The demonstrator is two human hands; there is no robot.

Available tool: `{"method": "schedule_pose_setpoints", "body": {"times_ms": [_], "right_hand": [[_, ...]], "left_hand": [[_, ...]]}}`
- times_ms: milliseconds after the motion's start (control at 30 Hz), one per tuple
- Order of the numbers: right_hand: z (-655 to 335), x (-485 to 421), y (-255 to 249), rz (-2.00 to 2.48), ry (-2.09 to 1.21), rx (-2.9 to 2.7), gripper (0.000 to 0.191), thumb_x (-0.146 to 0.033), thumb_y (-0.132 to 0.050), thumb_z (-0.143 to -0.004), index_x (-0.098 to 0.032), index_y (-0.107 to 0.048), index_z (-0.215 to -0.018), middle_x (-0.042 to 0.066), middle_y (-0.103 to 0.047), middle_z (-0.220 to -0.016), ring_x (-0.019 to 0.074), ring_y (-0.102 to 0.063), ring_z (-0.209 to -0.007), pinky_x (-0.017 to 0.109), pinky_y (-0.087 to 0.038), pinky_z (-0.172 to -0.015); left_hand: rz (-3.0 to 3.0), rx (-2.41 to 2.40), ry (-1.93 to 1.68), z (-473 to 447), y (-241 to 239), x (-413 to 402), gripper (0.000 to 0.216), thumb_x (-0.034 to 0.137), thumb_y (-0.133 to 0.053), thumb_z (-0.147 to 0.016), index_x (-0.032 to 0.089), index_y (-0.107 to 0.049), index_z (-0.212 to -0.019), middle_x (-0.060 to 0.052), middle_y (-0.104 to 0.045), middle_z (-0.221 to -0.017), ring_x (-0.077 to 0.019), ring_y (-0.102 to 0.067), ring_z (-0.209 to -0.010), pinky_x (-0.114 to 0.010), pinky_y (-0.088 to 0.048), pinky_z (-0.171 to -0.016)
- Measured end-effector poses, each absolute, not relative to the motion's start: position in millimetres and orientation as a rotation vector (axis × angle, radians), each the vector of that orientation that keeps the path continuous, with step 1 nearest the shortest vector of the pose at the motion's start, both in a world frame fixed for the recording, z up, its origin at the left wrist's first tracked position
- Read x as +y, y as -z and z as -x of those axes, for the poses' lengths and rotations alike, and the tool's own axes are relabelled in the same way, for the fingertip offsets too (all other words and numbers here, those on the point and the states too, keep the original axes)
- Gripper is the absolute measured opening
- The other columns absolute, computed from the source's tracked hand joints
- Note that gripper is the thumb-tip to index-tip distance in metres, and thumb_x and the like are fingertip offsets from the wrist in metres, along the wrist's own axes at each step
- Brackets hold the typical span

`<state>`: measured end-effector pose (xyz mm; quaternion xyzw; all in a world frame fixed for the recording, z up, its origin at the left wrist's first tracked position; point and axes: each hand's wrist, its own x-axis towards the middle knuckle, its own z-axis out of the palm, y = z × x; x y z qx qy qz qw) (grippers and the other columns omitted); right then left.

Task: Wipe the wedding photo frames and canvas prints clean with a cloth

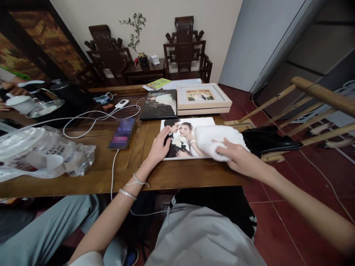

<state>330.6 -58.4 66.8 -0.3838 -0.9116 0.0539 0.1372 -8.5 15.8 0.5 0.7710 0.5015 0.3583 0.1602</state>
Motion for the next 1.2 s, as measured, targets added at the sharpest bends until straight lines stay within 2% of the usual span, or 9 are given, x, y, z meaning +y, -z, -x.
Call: {"method": "schedule_pose_setpoints", "body": {"times_ms": [100, 267, 400, 500, 567, 667, 800, 933, 1200], "right_hand": [[-333, -92, -58, 0.951, -0.128, -2.714, 0.056, 0.007, -0.045, -0.063, -0.021, -0.069, -0.106, 0.014, -0.059, -0.15, 0.0328, -0.046, -0.147, 0.061, -0.033, -0.122], [-331, -63, -57, 1.019, -0.149, -2.772, 0.061, 0.01, -0.045, -0.064, -0.019, -0.07, -0.111, 0.017, -0.047, -0.161, 0.0384, -0.027, -0.157, 0.074, -0.029, -0.118], [-321, 1, -72, 1.143, -0.157, -2.782, 0.064, 0.006, -0.044, -0.066, -0.018, -0.064, -0.122, 0.021, -0.057, -0.15, 0.0368, -0.043, -0.149, 0.065, -0.038, -0.115], [-315, 42, -84, 1.227, -0.172, -2.764, 0.059, 0.001, -0.044, -0.07, -0.019, -0.063, -0.123, 0.016, -0.073, -0.118, 0.0336, -0.066, -0.116, 0.048, -0.051, -0.096], [-315, 56, -88, 1.253, -0.185, -2.728, 0.054, -0.003, -0.044, -0.072, -0.019, -0.064, -0.12, 0.012, -0.074, -0.1, 0.0316, -0.068, -0.096, 0.041, -0.05, -0.084], [-320, 54, -85, 1.253, -0.183, -2.693, 0.053, -0.005, -0.043, -0.073, -0.019, -0.065, -0.119, 0.009, -0.071, -0.091, 0.0309, -0.066, -0.09, 0.04, -0.049, -0.083], [-331, 6, -73, 1.216, -0.176, -2.71, 0.057, -0.002, -0.045, -0.068, -0.022, -0.067, -0.117, 0.01, -0.073, -0.113, 0.0338, -0.066, -0.116, 0.046, -0.051, -0.095], [-342, -66, -67, 1.098, -0.148, -2.745, 0.055, 0.002, -0.045, -0.063, -0.023, -0.069, -0.105, 0.011, -0.056, -0.154, 0.0338, -0.049, -0.145, 0.053, -0.048, -0.111], [-338, -88, -71, 0.951, -0.182, -2.787, 0.053, 0.004, -0.045, -0.061, -0.022, -0.069, -0.102, 0.013, -0.056, -0.154, 0.0299, -0.052, -0.143, 0.052, -0.04, -0.119]], "left_hand": [[-2.218, 1.444, -1.02, 8, -1, 16, 0.047, 0.024, -0.046, -0.099, 0.013, -0.061, -0.142, -0.014, -0.053, -0.157, -0.0272, -0.045, -0.151, -0.051, -0.031, -0.129], [-2.238, 1.432, -0.999, 8, -1, 16, 0.047, 0.025, -0.046, -0.099, 0.012, -0.061, -0.142, -0.015, -0.053, -0.157, -0.0275, -0.044, -0.151, -0.051, -0.031, -0.129], [-2.229, 1.42, -1.001, 10, 0, 17, 0.046, 0.026, -0.047, -0.1, 0.016, -0.061, -0.143, -0.012, -0.053, -0.157, -0.026, -0.044, -0.151, -0.051, -0.03, -0.129], [-2.223, 1.416, -0.993, 11, 0, 17, 0.047, 0.027, -0.047, -0.099, 0.017, -0.06, -0.143, -0.011, -0.053, -0.158, -0.0265, -0.044, -0.151, -0.052, -0.03, -0.129], [-2.22, 1.416, -0.995, 12, 0, 17, 0.047, 0.027, -0.048, -0.099, 0.017, -0.061, -0.143, -0.011, -0.053, -0.158, -0.0268, -0.044, -0.151, -0.052, -0.03, -0.129], [-2.216, 1.417, -0.995, 11, -1, 16, 0.047, 0.026, -0.048, -0.099, 0.015, -0.061, -0.143, -0.013, -0.053, -0.157, -0.027, -0.044, -0.151, -0.05, -0.03, -0.129], [-2.208, 1.424, -0.997, 9, -1, 16, 0.047, 0.025, -0.047, -0.099, 0.015, -0.061, -0.143, -0.013, -0.053, -0.158, -0.027, -0.044, -0.151, -0.051, -0.03, -0.129], [-2.216, 1.428, -1.008, 8, -1, 16, 0.046, 0.025, -0.047, -0.099, 0.016, -0.061, -0.143, -0.012, -0.053, -0.157, -0.0272, -0.044, -0.151, -0.052, -0.03, -0.129], [-2.234, 1.443, -0.989, 8, -2, 16, 0.047, 0.024, -0.047, -0.099, 0.011, -0.06, -0.142, -0.015, -0.052, -0.157, -0.0282, -0.044, -0.151, -0.05, -0.031, -0.129]]}}
